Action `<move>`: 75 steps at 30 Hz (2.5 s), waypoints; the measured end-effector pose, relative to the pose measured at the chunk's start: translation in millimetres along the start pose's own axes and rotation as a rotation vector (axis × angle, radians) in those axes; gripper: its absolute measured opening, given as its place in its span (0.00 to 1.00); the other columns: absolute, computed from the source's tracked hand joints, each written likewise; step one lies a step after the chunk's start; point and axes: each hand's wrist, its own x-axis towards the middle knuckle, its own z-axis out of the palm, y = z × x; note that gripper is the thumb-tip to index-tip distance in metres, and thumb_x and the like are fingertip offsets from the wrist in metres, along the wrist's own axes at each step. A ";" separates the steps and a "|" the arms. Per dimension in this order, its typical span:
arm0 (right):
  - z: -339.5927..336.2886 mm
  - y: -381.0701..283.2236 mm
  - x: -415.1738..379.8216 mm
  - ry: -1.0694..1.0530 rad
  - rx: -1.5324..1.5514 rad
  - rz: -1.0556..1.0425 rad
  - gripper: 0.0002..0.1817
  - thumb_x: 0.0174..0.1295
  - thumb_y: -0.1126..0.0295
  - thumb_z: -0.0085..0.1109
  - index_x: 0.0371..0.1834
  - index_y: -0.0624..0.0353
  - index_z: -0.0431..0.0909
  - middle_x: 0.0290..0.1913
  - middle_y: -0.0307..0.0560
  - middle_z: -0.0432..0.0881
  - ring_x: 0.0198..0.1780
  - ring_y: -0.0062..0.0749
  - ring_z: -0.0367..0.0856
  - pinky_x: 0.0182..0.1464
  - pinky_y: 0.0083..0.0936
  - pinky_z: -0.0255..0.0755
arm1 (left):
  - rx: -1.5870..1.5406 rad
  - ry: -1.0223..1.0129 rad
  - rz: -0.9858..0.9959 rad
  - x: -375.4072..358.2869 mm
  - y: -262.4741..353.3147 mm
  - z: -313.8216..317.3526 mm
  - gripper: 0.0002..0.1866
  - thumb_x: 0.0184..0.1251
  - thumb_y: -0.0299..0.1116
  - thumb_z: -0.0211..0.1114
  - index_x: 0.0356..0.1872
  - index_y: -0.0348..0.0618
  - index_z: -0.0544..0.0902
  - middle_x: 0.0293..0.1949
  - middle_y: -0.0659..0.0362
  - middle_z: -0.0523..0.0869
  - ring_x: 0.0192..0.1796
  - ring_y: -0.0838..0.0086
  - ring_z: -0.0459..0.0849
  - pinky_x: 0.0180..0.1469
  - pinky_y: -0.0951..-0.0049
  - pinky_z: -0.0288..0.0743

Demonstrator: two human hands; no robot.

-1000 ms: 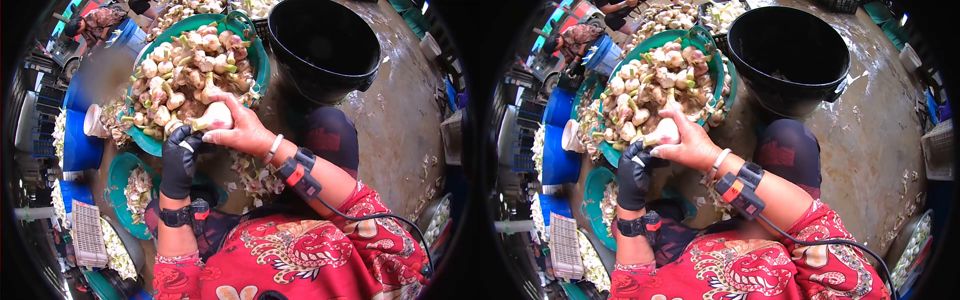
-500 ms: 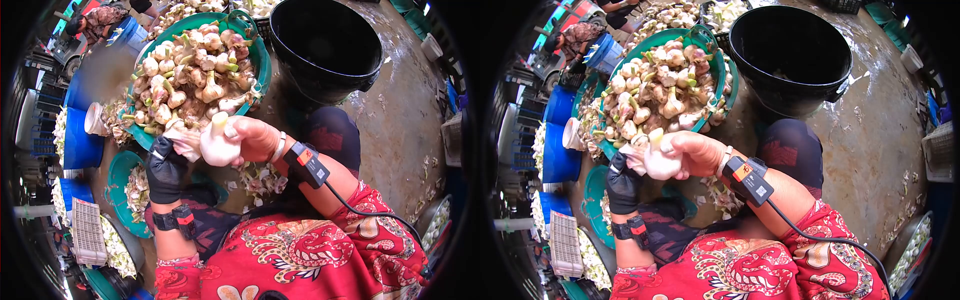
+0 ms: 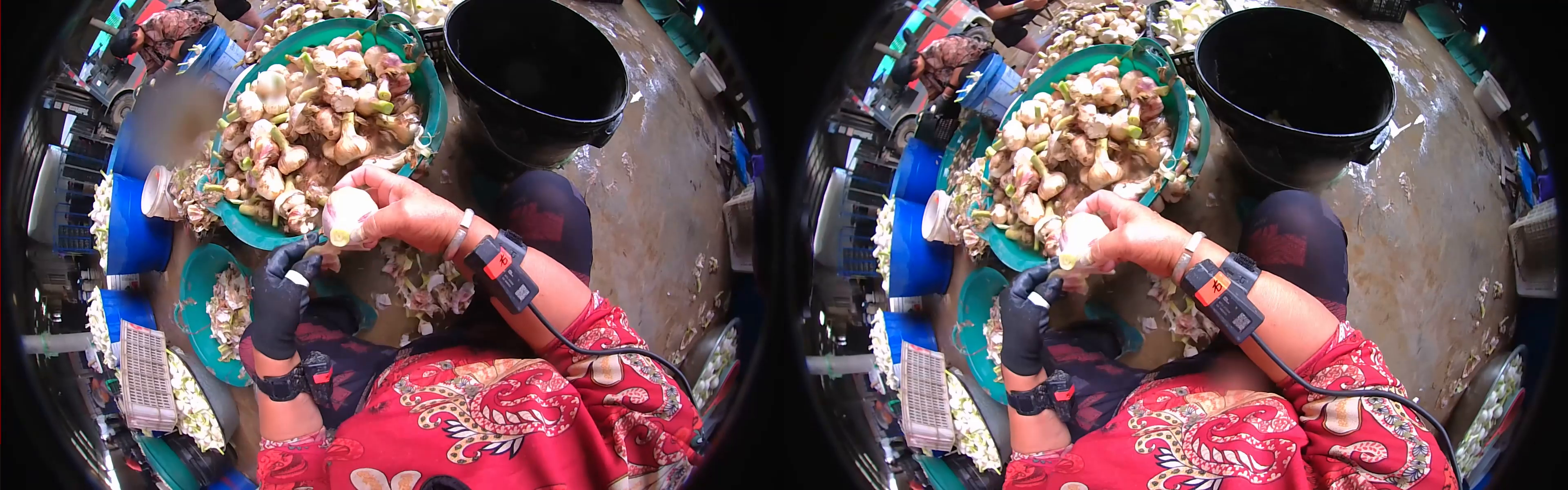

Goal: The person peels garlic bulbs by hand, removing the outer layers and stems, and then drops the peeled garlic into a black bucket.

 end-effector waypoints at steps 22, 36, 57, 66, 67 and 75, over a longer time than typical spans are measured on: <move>26.2 1.9 3.0 0.152 -0.738 -0.249 0.23 0.52 0.77 0.67 0.55 0.61 0.76 0.45 0.39 0.81 0.45 0.20 0.77 0.50 0.21 0.73 | -0.835 -0.278 0.094 3.0 -5.2 14.7 0.34 0.63 0.22 0.61 0.70 0.39 0.58 0.60 0.55 0.73 0.59 0.72 0.74 0.60 0.72 0.73; 30.1 25.4 -4.7 0.418 -1.049 -0.497 0.05 0.54 0.72 0.61 0.27 0.63 0.79 0.25 0.54 0.80 0.30 0.44 0.82 0.33 0.31 0.75 | -0.147 0.102 0.269 4.8 -6.9 41.4 0.34 0.52 0.14 0.66 0.64 0.38 0.67 0.62 0.53 0.73 0.59 0.68 0.76 0.59 0.70 0.74; 14.9 -8.5 -18.1 -0.052 -0.572 -0.287 0.41 0.51 0.80 0.63 0.71 0.47 0.60 0.57 0.42 0.71 0.57 0.27 0.71 0.57 0.25 0.68 | -0.985 -0.180 -0.023 4.4 0.5 47.0 0.23 0.75 0.36 0.48 0.64 0.30 0.66 0.60 0.50 0.73 0.61 0.63 0.74 0.65 0.63 0.67; 16.9 11.2 -2.1 0.262 -1.104 -0.626 0.37 0.37 0.76 0.69 0.58 0.58 0.70 0.42 0.52 0.74 0.46 0.49 0.75 0.51 0.35 0.71 | -0.205 0.001 0.187 9.2 16.1 31.6 0.25 0.64 0.25 0.62 0.63 0.36 0.71 0.51 0.58 0.79 0.47 0.80 0.77 0.48 0.78 0.75; 21.0 10.1 -3.5 0.204 -1.123 -0.606 0.38 0.38 0.74 0.71 0.59 0.57 0.69 0.46 0.52 0.74 0.49 0.49 0.75 0.52 0.35 0.71 | -0.238 0.005 0.163 11.3 17.5 32.7 0.23 0.64 0.26 0.62 0.60 0.36 0.73 0.49 0.58 0.80 0.46 0.80 0.78 0.47 0.78 0.75; 18.7 1.8 -5.8 0.126 -0.861 -0.451 0.41 0.41 0.80 0.72 0.63 0.53 0.68 0.53 0.43 0.74 0.56 0.30 0.74 0.54 0.28 0.75 | -0.523 -0.073 0.143 17.0 6.4 28.8 0.16 0.71 0.31 0.57 0.55 0.35 0.77 0.49 0.57 0.81 0.49 0.73 0.80 0.51 0.74 0.77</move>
